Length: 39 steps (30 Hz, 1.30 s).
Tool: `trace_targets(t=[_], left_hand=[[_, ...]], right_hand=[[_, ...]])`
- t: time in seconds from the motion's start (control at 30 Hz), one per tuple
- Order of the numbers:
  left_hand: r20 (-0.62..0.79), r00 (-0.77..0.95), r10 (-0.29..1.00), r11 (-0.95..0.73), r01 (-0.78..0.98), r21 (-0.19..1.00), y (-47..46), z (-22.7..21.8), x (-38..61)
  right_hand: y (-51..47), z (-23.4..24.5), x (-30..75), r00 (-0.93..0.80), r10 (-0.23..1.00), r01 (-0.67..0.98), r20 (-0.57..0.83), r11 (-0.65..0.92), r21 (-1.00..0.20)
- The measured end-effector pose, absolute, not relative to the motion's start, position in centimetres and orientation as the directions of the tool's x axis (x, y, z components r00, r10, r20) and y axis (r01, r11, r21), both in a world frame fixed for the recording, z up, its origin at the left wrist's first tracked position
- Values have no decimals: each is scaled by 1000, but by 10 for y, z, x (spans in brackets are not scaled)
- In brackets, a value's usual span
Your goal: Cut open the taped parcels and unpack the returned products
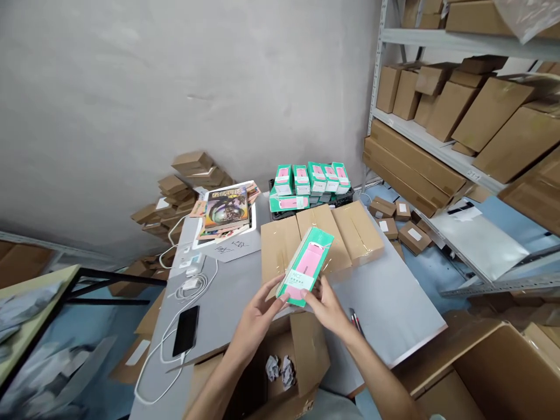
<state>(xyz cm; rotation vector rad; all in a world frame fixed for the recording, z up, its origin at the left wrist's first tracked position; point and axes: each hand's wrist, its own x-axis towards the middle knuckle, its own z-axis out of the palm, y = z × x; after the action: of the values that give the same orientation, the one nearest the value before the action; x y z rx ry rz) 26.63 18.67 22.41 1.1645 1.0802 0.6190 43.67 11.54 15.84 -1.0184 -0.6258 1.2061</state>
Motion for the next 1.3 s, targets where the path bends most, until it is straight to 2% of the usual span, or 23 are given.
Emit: trace_targets(t=[0.3, 0.5, 0.9, 1.03, 1.23, 1.3], left_hand=[[-290, 432, 854, 275, 99, 956, 232, 217, 318], [-286, 359, 888, 282, 64, 957, 253, 211, 336], [-109, 171, 979, 155, -284, 946, 370, 237, 340], [-128, 74, 989, 146, -366, 919, 415, 239, 321], [-214, -17, 977, 189, -406, 894, 458, 225, 273], [-216, -35, 976, 185, -398, 898, 459, 216, 259]], right_hand=[[154, 175, 477, 345, 926, -409, -151, 4, -913], [190, 187, 498, 322, 944, -311, -74, 31, -950], [347, 217, 501, 191, 977, -262, 96, 145, -954], [403, 215, 477, 108, 986, -238, 125, 148, -960], [467, 193, 416, 99, 995, -234, 12, 35, -972], [472, 183, 401, 99, 995, -226, 14, 37, -973]])
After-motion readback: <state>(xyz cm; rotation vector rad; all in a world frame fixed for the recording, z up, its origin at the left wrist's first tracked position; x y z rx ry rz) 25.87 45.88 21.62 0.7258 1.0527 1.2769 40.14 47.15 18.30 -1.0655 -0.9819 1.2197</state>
